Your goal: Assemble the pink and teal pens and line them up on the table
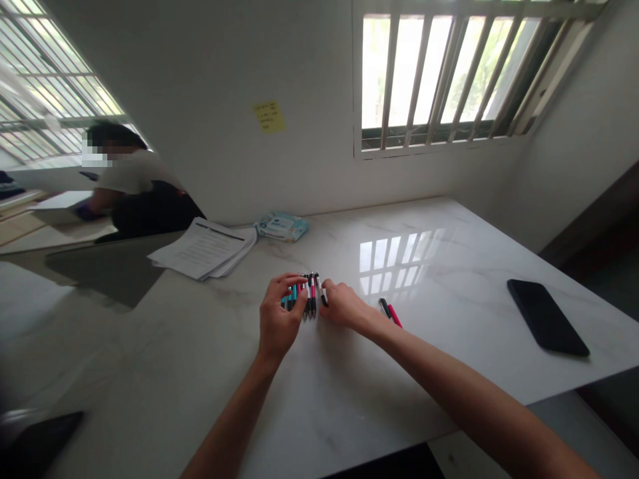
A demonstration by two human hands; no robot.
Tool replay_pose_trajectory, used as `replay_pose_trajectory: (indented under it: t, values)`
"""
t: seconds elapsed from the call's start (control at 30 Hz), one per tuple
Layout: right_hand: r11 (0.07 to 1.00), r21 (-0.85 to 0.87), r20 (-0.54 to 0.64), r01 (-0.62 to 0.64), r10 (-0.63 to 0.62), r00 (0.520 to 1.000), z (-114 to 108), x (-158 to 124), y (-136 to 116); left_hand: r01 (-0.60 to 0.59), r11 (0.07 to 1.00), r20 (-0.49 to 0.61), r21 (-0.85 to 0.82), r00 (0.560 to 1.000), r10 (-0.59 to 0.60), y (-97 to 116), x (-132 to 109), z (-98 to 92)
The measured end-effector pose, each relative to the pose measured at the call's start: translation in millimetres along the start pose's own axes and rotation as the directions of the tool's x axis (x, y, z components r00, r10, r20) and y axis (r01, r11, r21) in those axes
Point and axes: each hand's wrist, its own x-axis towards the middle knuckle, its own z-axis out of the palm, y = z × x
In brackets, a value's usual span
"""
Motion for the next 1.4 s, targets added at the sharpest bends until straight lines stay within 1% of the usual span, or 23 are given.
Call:
replay_pose_trajectory:
  t: [0.13,0.2,0.27,0.37,0.47,0.6,0.67,0.73,0.83,1.0,1.1,1.2,1.27,1.3,1.37,1.4]
  values:
    - [0.999,0.037,0.022,0.030,-0.030,0.999,0,1,-9,0.017,1.000,0.016,-0.013,1.000,-0.017,-3,0,0.2]
    - [0.998,0.058,0.043,0.031,-0.034,0.999,-3,1,-8,0.024,1.000,0.021,-0.015,0.999,-0.024,-4,0,0.4]
    - [0.996,0.080,0.054,0.043,-0.047,0.997,-11,0,1,0.028,0.999,0.025,-0.017,0.999,-0.027,-4,0,0.7]
    - [0.985,0.134,0.053,0.105,-0.113,0.992,-32,-3,26,0.031,0.999,0.035,-0.015,0.999,-0.031,-3,-1,1.5]
    - [0.964,0.191,0.067,0.186,-0.202,0.977,-62,-10,61,0.028,1.000,0.044,-0.012,0.999,-0.027,-1,-2,3.1]
    - [0.963,0.150,0.097,0.224,-0.240,0.966,-99,-28,101,0.004,1.000,0.076,-0.020,0.997,-0.002,0,-4,6.3]
    - [0.964,0.157,0.131,0.215,-0.236,0.963,-110,-38,113,-0.001,1.000,0.095,-0.015,0.995,0.003,0,-5,7.9]
    - [0.973,0.145,0.180,0.182,-0.207,0.962,-115,-47,121,0.001,1.000,0.111,-0.008,0.994,0.000,-2,-6,9.5]
    - [0.987,0.072,0.242,0.146,-0.159,0.957,-117,-54,124,0.007,1.000,0.131,0.002,0.991,-0.007,-5,-7,11.7]
    - [0.990,-0.006,0.314,0.141,-0.132,0.940,-107,-55,117,-0.009,1.000,0.156,0.014,0.988,0.007,-6,-7,14.4]
    - [0.989,-0.033,0.328,0.141,-0.123,0.937,-103,-54,112,-0.026,0.999,0.172,0.023,0.985,0.021,-4,-8,15.2]
    - [0.990,-0.056,0.333,0.132,-0.106,0.937,-105,-56,112,-0.023,1.000,0.196,0.013,0.980,0.020,-2,-8,15.4]
    - [0.989,-0.060,0.304,0.134,-0.110,0.946,-109,-57,112,-0.009,1.000,0.202,-0.001,0.979,0.009,0,-9,15.3]
    - [0.988,-0.061,0.267,0.142,-0.120,0.956,-111,-58,110,0.008,1.000,0.206,-0.011,0.979,-0.006,1,-9,15.3]
    - [0.983,-0.059,0.141,0.176,-0.166,0.976,-111,-59,101,0.082,0.995,0.236,-0.052,0.969,-0.068,2,-10,15.3]
    - [0.978,-0.052,0.061,0.202,-0.199,0.978,-108,-60,94,0.140,0.986,0.274,-0.089,0.955,-0.111,2,-10,15.5]
